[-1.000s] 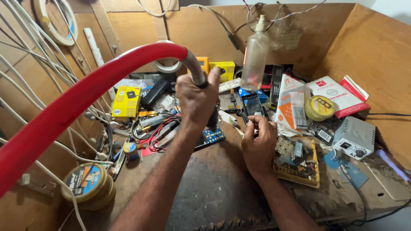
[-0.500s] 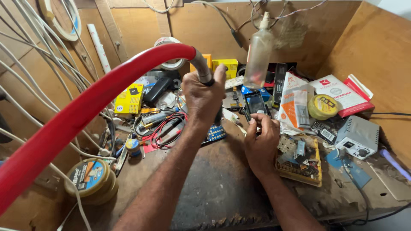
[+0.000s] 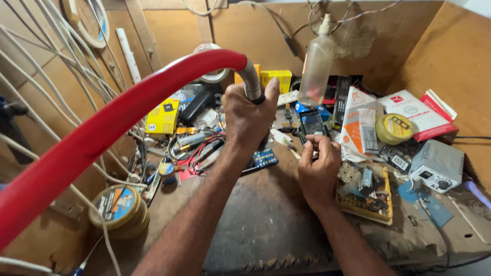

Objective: The person uses a hot air gun to apply heat to a small electronic component held in the left hand. After heating, the person sets the gun down and uses a small tool to adjust or remove a part on the component.

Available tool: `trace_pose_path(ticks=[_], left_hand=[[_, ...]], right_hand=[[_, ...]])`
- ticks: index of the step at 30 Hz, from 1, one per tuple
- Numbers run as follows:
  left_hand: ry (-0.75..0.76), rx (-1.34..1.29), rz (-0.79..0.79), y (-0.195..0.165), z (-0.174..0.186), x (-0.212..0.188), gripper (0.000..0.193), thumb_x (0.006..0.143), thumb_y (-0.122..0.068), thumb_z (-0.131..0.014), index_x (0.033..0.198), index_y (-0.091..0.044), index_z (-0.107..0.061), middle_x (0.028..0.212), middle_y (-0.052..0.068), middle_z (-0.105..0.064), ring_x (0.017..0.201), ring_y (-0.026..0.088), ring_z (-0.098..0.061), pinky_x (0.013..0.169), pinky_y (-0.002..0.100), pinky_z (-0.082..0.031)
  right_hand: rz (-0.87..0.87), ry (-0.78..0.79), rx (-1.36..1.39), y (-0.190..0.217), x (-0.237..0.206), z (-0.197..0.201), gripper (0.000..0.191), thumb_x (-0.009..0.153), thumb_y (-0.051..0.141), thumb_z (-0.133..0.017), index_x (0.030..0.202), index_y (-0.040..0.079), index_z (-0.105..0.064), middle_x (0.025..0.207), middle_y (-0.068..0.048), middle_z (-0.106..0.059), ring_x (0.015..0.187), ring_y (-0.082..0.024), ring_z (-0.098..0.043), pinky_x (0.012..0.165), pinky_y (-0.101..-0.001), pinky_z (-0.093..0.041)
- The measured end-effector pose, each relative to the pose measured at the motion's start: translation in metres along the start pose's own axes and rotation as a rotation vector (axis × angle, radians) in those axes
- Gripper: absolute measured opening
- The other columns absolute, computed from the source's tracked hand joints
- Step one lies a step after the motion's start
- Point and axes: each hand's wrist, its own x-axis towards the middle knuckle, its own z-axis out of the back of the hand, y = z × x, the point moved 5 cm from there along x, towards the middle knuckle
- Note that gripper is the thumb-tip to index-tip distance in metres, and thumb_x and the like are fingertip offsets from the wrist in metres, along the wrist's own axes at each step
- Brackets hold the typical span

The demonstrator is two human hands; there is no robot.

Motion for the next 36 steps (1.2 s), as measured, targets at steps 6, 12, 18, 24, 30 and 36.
trace_pose_path(ticks=[6,12,18,24,30,36], left_hand=[[0.047,0.005,-0.002,-0.002,0.003,0.0,0.034,0.09,-0.024,-0.074,0.063,-0.004,-0.068,0.049,0.001,-0.064,0.043,0.007,-0.061,0.044,0.031,-0.049],[0.07,0.024,-0.044,-0.005,0.001,-0.001,0.038,0.092,-0.021,-0.074,0.061,-0.002,-0.064,0.048,0.003,-0.06,0.043,0.008,-0.056,0.041,0.033,-0.042],[0.002,0.07,-0.015,-0.002,0.001,-0.002,0.042,0.093,-0.021,-0.075,0.057,-0.003,-0.061,0.046,0.002,-0.059,0.042,0.008,-0.055,0.041,0.032,-0.043],[0.1,-0.105,0.011,-0.002,-0.002,-0.003,0.041,0.093,-0.021,-0.073,0.057,-0.004,-0.063,0.048,0.001,-0.061,0.042,0.006,-0.06,0.041,0.029,-0.047],[0.177,-0.127,-0.004,-0.003,-0.011,-0.004,0.04,0.093,-0.022,-0.073,0.059,-0.004,-0.062,0.049,0.0,-0.061,0.042,0.006,-0.058,0.039,0.028,-0.046],[0.02,-0.117,0.025,0.001,-0.013,-0.006,0.04,0.093,-0.023,-0.072,0.059,-0.003,-0.066,0.049,0.001,-0.062,0.043,0.006,-0.059,0.041,0.029,-0.046]], right_hand=[[-0.035,0.014,0.019,-0.003,0.0,-0.001,0.009,0.094,0.003,-0.063,0.102,0.001,-0.068,0.09,-0.012,-0.068,0.087,-0.029,-0.062,0.079,-0.0415,-0.051],[0.018,-0.014,-0.003,0.001,0.0,0.001,0.01,0.094,0.002,-0.064,0.102,0.001,-0.068,0.09,-0.013,-0.068,0.089,-0.031,-0.061,0.082,-0.0431,-0.05],[-0.013,0.012,0.002,-0.001,0.0,0.0,0.011,0.093,0.002,-0.064,0.103,0.001,-0.068,0.091,-0.013,-0.068,0.09,-0.03,-0.061,0.081,-0.0421,-0.05],[0.013,0.001,-0.007,-0.001,0.0,0.0,0.01,0.094,0.003,-0.063,0.103,0.001,-0.068,0.092,-0.012,-0.069,0.09,-0.03,-0.06,0.08,-0.041,-0.05],[-0.033,0.027,-0.003,-0.002,0.0,0.0,0.009,0.094,0.003,-0.063,0.102,0.001,-0.068,0.091,-0.013,-0.069,0.088,-0.03,-0.061,0.079,-0.0421,-0.05],[-0.061,-0.01,0.032,-0.002,0.0,0.002,0.011,0.094,0.004,-0.064,0.102,0.001,-0.069,0.094,-0.014,-0.069,0.091,-0.028,-0.064,0.079,-0.0388,-0.055]])
